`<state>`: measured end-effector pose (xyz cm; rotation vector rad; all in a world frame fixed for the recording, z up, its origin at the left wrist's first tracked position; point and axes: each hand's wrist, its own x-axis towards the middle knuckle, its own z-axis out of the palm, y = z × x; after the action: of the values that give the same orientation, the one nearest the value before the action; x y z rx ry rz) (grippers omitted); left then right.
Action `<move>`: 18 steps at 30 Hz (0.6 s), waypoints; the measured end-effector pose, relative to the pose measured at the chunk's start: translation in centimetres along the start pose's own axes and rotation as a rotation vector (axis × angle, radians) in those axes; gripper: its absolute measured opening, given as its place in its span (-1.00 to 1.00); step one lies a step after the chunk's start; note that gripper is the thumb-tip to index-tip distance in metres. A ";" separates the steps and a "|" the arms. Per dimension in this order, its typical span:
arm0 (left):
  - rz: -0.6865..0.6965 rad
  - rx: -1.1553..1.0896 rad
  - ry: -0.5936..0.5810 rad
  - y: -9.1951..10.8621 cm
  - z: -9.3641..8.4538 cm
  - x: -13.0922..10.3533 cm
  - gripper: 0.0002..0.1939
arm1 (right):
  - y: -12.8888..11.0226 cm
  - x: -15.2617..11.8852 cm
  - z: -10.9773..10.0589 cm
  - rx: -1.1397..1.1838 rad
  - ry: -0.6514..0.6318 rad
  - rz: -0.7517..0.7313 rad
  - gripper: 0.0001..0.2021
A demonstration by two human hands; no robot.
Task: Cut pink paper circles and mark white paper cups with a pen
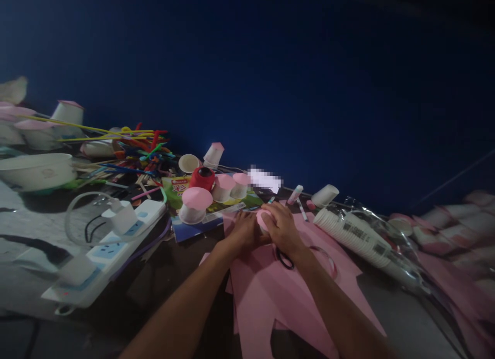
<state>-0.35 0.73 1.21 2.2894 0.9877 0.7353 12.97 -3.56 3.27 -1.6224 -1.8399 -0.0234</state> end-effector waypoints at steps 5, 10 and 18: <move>0.041 0.088 -0.058 -0.5 0.3 0.1 -0.35 | -0.1 -0.2 0.5 -0.032 0.001 0.013 -0.68; 0.036 0.089 -0.014 -0.8 0.5 0.1 -0.33 | 0.4 -0.5 -0.6 0.159 0.100 0.104 -0.53; 0.064 0.081 0.000 -0.7 0.4 0.0 -0.39 | 0.7 -0.9 -1.4 0.190 0.228 0.117 -0.57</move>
<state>-0.44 1.06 0.46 2.4005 0.9643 0.7331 14.26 -4.75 3.65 -1.5241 -1.5254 0.0168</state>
